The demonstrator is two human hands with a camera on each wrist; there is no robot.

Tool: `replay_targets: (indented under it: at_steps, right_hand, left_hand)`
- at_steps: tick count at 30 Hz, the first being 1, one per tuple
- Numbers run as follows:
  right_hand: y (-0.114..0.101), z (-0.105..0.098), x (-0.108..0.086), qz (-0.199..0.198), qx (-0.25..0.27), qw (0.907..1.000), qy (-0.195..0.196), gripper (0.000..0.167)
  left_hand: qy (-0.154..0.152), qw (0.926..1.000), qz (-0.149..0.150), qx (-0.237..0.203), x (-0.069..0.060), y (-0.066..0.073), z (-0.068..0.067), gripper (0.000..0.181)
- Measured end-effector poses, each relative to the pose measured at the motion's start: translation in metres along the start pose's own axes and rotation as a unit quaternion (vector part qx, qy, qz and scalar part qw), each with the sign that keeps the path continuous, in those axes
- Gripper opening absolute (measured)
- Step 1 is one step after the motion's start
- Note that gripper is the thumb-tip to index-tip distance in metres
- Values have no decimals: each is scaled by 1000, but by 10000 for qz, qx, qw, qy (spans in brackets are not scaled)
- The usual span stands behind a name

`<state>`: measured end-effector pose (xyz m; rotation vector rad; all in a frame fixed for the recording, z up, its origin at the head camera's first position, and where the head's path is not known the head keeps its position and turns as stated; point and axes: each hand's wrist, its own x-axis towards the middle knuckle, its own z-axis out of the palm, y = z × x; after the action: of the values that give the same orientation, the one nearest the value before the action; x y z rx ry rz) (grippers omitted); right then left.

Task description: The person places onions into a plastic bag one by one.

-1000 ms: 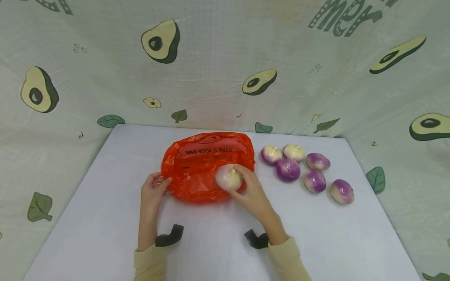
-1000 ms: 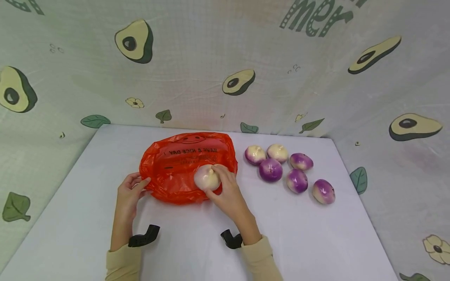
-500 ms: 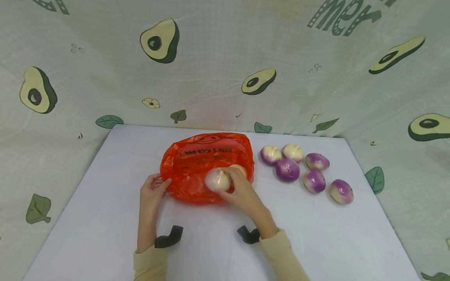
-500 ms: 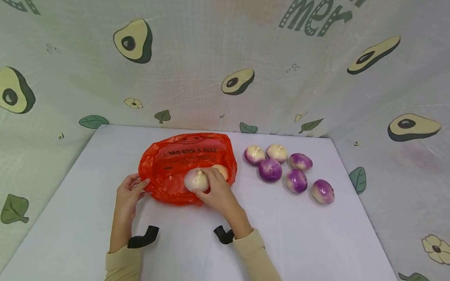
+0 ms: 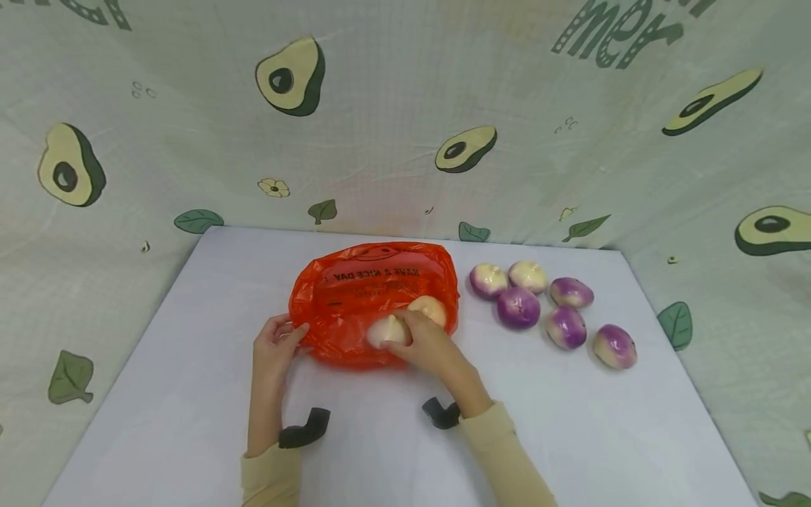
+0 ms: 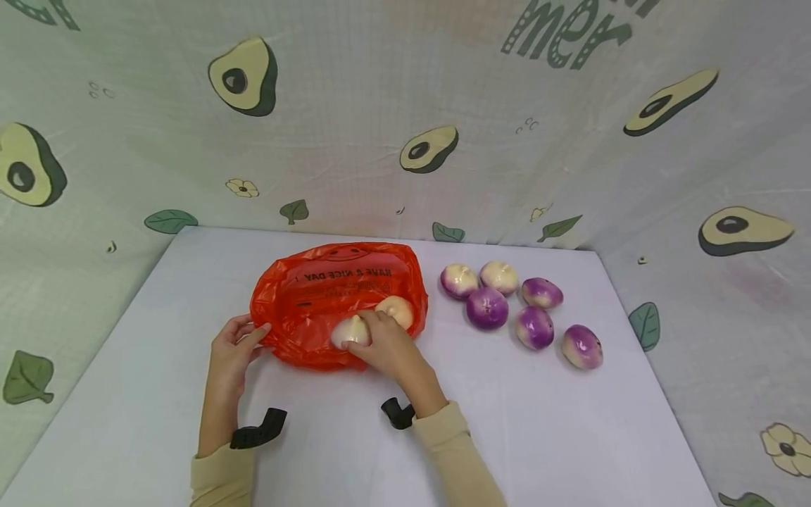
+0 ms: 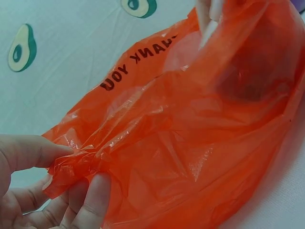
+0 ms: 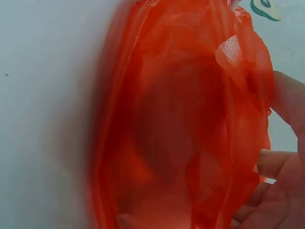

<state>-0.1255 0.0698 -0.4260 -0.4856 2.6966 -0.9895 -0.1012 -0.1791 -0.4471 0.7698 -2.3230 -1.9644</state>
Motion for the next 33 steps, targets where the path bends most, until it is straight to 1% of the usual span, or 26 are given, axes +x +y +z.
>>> replay_targets:
  at_steps: [3,6,10,12,16,17,19,21,24,27,29,32,33]
  right_hand:
    - [2,2,2,-178,-325,9993,9,46]
    - [2,3,4,-333,-497,9982,43,36]
    - [3,4,6,-326,-591,9977,56,35]
    - [3,4,6,-314,-609,9976,45,36]
    - [3,2,3,-256,-512,9983,76,40]
    - [2,1,2,-235,-447,9987,104,41]
    - [2,0,-1,-214,-287,9992,202,41]
    - [2,-3,-5,-274,-49,9991,318,39]
    - [3,-8,-11,-396,343,9974,488,36]
    - [3,-14,-19,-576,602,9936,762,33]
    - [3,-18,-25,-588,668,9914,964,31]
    - [5,-20,-34,-614,649,9871,1331,28]
    - [6,-21,-37,-618,630,9856,1440,27]
  left_hand:
    - [-41,10000,13,-1,0,1,0,42]
    - [-72,10000,23,-30,0,1,0,43]
    - [-82,9999,31,-52,0,1,1,44]
    - [-82,9999,100,-4,2,-2,1,47]
    - [8,9998,130,-116,12,-18,1,49]
    - [-29,9996,190,-188,16,-22,1,51]
    - [-14,9994,212,-274,24,-33,1,52]
    - [-41,9994,256,-239,27,-37,0,55]
    - [-24,9996,252,-149,22,-32,0,56]
    - [-6,9998,178,-55,11,-16,0,52]
    - [-16,9999,143,-1,6,-9,0,49]
    - [-55,10000,40,32,2,-3,0,45]
    - [-75,9999,101,-41,3,-6,-1,45]
